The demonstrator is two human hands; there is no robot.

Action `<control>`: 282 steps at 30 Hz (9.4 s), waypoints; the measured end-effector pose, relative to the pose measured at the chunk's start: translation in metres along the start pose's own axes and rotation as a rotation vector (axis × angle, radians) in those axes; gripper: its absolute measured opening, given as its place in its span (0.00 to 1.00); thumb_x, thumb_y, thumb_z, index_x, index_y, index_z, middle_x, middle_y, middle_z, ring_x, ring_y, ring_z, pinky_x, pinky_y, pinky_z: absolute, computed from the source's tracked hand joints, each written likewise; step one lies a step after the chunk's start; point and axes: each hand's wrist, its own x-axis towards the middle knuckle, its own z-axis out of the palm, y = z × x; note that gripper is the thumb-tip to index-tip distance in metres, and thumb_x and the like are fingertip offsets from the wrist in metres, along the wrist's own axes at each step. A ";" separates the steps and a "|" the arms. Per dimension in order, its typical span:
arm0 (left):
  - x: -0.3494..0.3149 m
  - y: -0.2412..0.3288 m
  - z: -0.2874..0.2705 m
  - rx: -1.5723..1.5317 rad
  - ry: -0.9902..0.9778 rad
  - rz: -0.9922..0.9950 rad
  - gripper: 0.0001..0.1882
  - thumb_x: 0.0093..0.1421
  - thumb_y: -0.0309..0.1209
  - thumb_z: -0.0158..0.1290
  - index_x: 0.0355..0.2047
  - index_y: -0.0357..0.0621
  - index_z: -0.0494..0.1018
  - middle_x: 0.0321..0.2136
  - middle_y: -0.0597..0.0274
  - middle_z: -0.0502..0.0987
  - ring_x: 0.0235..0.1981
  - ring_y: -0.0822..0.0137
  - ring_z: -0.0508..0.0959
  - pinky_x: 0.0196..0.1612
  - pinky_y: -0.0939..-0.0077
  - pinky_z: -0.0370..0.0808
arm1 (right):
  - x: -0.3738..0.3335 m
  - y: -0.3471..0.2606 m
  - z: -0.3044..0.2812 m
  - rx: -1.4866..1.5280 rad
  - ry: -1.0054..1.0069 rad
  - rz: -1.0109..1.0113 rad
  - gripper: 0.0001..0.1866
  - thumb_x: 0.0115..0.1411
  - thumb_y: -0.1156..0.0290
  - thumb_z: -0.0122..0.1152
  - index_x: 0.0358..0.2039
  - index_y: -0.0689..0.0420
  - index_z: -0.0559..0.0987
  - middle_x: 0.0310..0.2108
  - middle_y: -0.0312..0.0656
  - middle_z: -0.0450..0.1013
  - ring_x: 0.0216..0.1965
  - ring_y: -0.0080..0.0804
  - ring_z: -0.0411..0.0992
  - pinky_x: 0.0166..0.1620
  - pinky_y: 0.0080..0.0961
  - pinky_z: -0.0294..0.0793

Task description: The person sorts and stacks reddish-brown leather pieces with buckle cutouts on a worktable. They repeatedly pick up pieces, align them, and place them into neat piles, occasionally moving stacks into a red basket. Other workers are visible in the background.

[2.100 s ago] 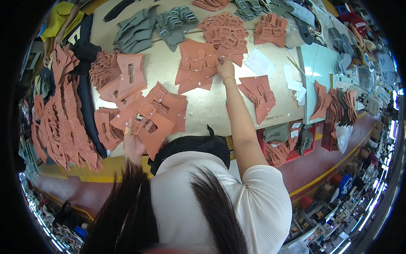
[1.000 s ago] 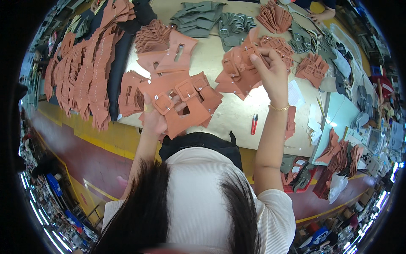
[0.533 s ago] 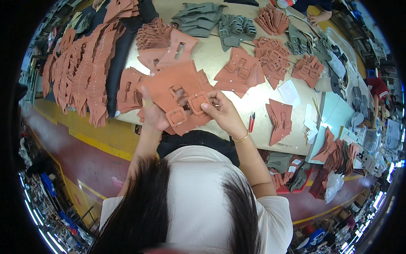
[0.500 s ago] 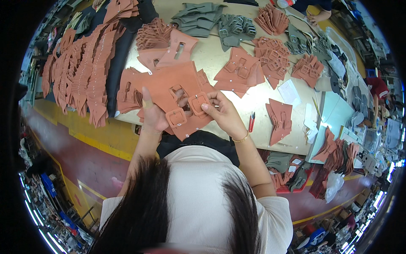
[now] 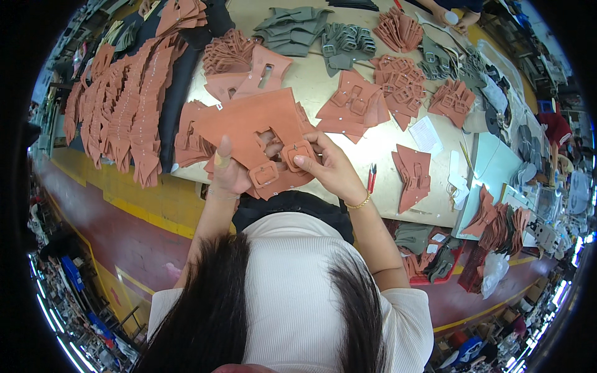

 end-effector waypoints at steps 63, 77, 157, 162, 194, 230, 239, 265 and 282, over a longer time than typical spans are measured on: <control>-0.005 0.002 0.004 -0.523 0.086 0.076 0.48 0.56 0.70 0.37 0.65 0.47 0.51 0.63 0.51 0.56 0.61 0.51 0.60 0.60 0.51 0.61 | -0.010 -0.028 -0.028 0.271 0.129 0.061 0.29 0.71 0.54 0.34 0.58 0.68 0.65 0.52 0.47 0.68 0.50 0.33 0.71 0.49 0.29 0.76; -0.004 0.005 0.007 -0.565 0.133 0.061 0.44 0.58 0.66 0.41 0.63 0.44 0.55 0.61 0.50 0.60 0.59 0.53 0.62 0.59 0.54 0.64 | -0.009 -0.019 -0.033 0.155 0.083 0.100 0.39 0.55 0.70 0.66 0.63 0.67 0.57 0.54 0.47 0.68 0.48 0.30 0.73 0.43 0.23 0.78; -0.013 0.012 0.020 -0.083 0.049 0.044 0.66 0.41 0.77 0.45 0.67 0.39 0.40 0.66 0.46 0.48 0.66 0.46 0.52 0.65 0.46 0.55 | -0.055 -0.085 -0.050 -0.141 0.166 -0.155 0.27 0.60 0.71 0.57 0.57 0.68 0.64 0.41 0.54 0.76 0.38 0.37 0.78 0.43 0.29 0.78; -0.013 0.016 0.020 -0.103 -0.126 -0.001 0.60 0.47 0.63 0.58 0.66 0.39 0.41 0.65 0.46 0.49 0.66 0.48 0.53 0.63 0.49 0.59 | -0.051 -0.086 -0.045 -0.178 0.141 -0.152 0.28 0.60 0.70 0.58 0.56 0.70 0.64 0.42 0.54 0.76 0.39 0.36 0.78 0.43 0.29 0.78; -0.018 0.007 0.006 -0.163 0.131 0.032 0.34 0.53 0.26 0.46 0.61 0.33 0.52 0.59 0.45 0.61 0.61 0.49 0.63 0.62 0.52 0.62 | -0.011 -0.054 -0.014 0.105 -0.025 0.041 0.24 0.63 0.71 0.53 0.57 0.64 0.63 0.43 0.49 0.76 0.39 0.33 0.77 0.44 0.26 0.78; -0.003 0.005 0.020 -0.300 0.147 0.039 0.47 0.60 0.64 0.40 0.65 0.38 0.47 0.63 0.46 0.56 0.64 0.48 0.57 0.64 0.51 0.57 | -0.021 -0.055 -0.020 0.121 0.057 -0.044 0.22 0.63 0.71 0.53 0.56 0.65 0.65 0.42 0.49 0.76 0.38 0.31 0.77 0.42 0.25 0.78; -0.002 0.011 0.010 -0.499 0.070 -0.010 0.52 0.54 0.72 0.36 0.68 0.49 0.44 0.66 0.50 0.50 0.64 0.42 0.54 0.60 0.39 0.57 | -0.034 -0.077 -0.049 0.036 0.259 -0.237 0.22 0.64 0.70 0.52 0.56 0.66 0.65 0.41 0.53 0.75 0.35 0.37 0.79 0.38 0.27 0.80; -0.017 -0.014 0.014 -0.583 0.161 -0.037 0.45 0.61 0.62 0.39 0.68 0.45 0.44 0.67 0.48 0.45 0.68 0.44 0.44 0.67 0.47 0.46 | -0.007 -0.018 -0.017 0.268 -0.015 0.069 0.32 0.70 0.49 0.33 0.63 0.62 0.59 0.53 0.49 0.68 0.52 0.34 0.68 0.57 0.30 0.67; -0.022 -0.035 -0.009 -0.531 0.263 -0.120 0.29 0.63 0.31 0.48 0.62 0.39 0.53 0.60 0.48 0.59 0.64 0.51 0.58 0.62 0.55 0.65 | -0.010 0.015 -0.004 0.011 0.037 -0.010 0.24 0.66 0.67 0.52 0.61 0.61 0.65 0.54 0.41 0.68 0.51 0.24 0.68 0.55 0.21 0.66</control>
